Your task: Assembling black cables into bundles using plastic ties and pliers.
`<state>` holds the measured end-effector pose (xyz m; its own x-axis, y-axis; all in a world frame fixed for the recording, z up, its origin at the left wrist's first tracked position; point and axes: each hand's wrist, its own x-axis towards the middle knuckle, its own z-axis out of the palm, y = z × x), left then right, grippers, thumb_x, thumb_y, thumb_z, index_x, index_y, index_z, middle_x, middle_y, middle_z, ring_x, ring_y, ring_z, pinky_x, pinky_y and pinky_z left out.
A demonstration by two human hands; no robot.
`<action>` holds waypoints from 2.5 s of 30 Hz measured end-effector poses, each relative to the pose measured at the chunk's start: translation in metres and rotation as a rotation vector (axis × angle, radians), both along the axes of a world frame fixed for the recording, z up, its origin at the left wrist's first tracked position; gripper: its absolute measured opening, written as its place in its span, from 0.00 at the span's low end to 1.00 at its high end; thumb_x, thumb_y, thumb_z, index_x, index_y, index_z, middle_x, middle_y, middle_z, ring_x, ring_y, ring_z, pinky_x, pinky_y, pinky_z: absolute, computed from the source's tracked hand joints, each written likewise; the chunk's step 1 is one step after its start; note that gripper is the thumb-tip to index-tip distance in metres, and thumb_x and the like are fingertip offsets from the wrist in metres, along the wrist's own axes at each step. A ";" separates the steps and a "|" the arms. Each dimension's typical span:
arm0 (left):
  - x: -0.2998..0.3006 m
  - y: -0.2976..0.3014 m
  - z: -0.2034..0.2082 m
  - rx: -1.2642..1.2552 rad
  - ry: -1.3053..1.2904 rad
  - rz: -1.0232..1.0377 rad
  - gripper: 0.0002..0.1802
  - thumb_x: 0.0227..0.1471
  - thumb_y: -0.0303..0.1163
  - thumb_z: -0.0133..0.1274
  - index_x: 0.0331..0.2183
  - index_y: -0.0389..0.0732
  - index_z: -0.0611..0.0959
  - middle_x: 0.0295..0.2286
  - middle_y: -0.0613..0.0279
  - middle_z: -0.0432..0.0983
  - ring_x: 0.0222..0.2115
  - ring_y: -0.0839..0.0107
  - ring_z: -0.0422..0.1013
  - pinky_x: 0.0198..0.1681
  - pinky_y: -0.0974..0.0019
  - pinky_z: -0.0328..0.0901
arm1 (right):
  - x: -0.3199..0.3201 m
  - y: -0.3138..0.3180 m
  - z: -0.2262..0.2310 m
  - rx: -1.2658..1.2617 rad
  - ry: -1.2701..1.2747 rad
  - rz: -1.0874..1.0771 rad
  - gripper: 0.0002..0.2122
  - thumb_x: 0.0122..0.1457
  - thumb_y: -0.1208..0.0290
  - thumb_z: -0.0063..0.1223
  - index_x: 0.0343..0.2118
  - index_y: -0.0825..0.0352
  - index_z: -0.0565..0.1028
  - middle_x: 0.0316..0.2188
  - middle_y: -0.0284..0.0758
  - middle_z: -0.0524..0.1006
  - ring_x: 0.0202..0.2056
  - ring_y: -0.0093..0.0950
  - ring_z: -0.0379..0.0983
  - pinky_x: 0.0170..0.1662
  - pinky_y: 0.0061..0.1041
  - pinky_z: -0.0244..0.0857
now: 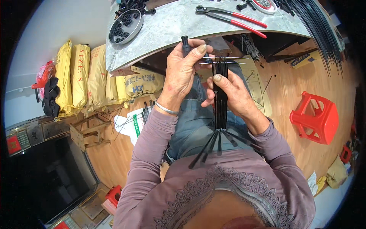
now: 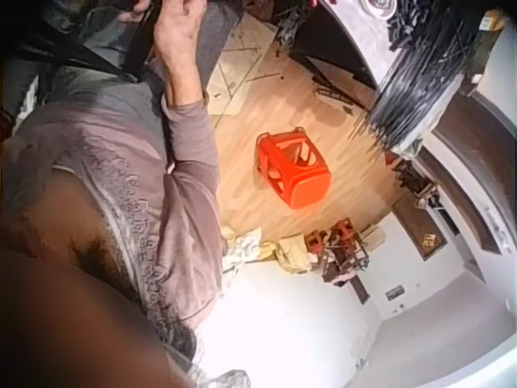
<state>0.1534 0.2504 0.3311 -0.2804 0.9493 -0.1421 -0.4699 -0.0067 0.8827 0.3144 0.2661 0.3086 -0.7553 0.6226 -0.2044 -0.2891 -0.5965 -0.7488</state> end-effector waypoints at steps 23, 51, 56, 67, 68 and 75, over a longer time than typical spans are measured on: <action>0.010 0.004 0.006 -0.014 -0.051 0.052 0.11 0.51 0.29 0.57 0.36 0.36 0.76 0.31 0.59 0.74 0.32 0.68 0.74 0.33 0.66 0.74 | 0.004 0.002 -0.005 0.008 0.026 -0.011 0.13 0.63 0.63 0.45 0.40 0.69 0.65 0.29 0.33 0.67 0.27 0.21 0.70 0.31 0.32 0.77; 0.010 0.002 0.005 0.019 -0.044 0.042 0.11 0.52 0.29 0.56 0.37 0.35 0.74 0.33 0.54 0.75 0.33 0.66 0.75 0.34 0.66 0.74 | 0.002 0.000 -0.003 -0.009 0.045 -0.034 0.13 0.63 0.62 0.46 0.38 0.70 0.66 0.28 0.32 0.68 0.26 0.19 0.70 0.30 0.30 0.77; 0.011 0.002 0.006 0.010 -0.030 0.035 0.10 0.52 0.29 0.57 0.36 0.36 0.75 0.32 0.55 0.75 0.32 0.67 0.75 0.33 0.67 0.74 | 0.001 0.000 -0.005 -0.019 0.060 -0.037 0.13 0.63 0.62 0.46 0.38 0.70 0.66 0.28 0.32 0.68 0.25 0.19 0.70 0.29 0.30 0.77; 0.011 0.004 0.008 -0.010 0.095 0.058 0.10 0.52 0.27 0.57 0.36 0.36 0.76 0.32 0.53 0.77 0.30 0.65 0.76 0.31 0.64 0.74 | 0.001 -0.001 -0.003 0.082 -0.011 -0.055 0.15 0.63 0.61 0.46 0.38 0.71 0.66 0.28 0.34 0.68 0.24 0.20 0.69 0.27 0.28 0.76; 0.011 0.003 0.008 -0.010 0.095 0.059 0.10 0.52 0.27 0.57 0.36 0.36 0.76 0.32 0.53 0.77 0.30 0.65 0.76 0.31 0.64 0.74 | 0.001 -0.001 -0.003 0.082 -0.010 -0.055 0.15 0.63 0.61 0.46 0.38 0.71 0.66 0.28 0.34 0.68 0.24 0.20 0.69 0.27 0.28 0.76; 0.011 0.003 0.010 0.002 0.075 0.074 0.10 0.51 0.28 0.57 0.35 0.36 0.76 0.32 0.53 0.76 0.31 0.64 0.77 0.32 0.63 0.75 | 0.000 -0.001 -0.004 0.075 0.005 -0.036 0.14 0.63 0.62 0.46 0.38 0.71 0.65 0.27 0.34 0.67 0.24 0.20 0.68 0.27 0.29 0.76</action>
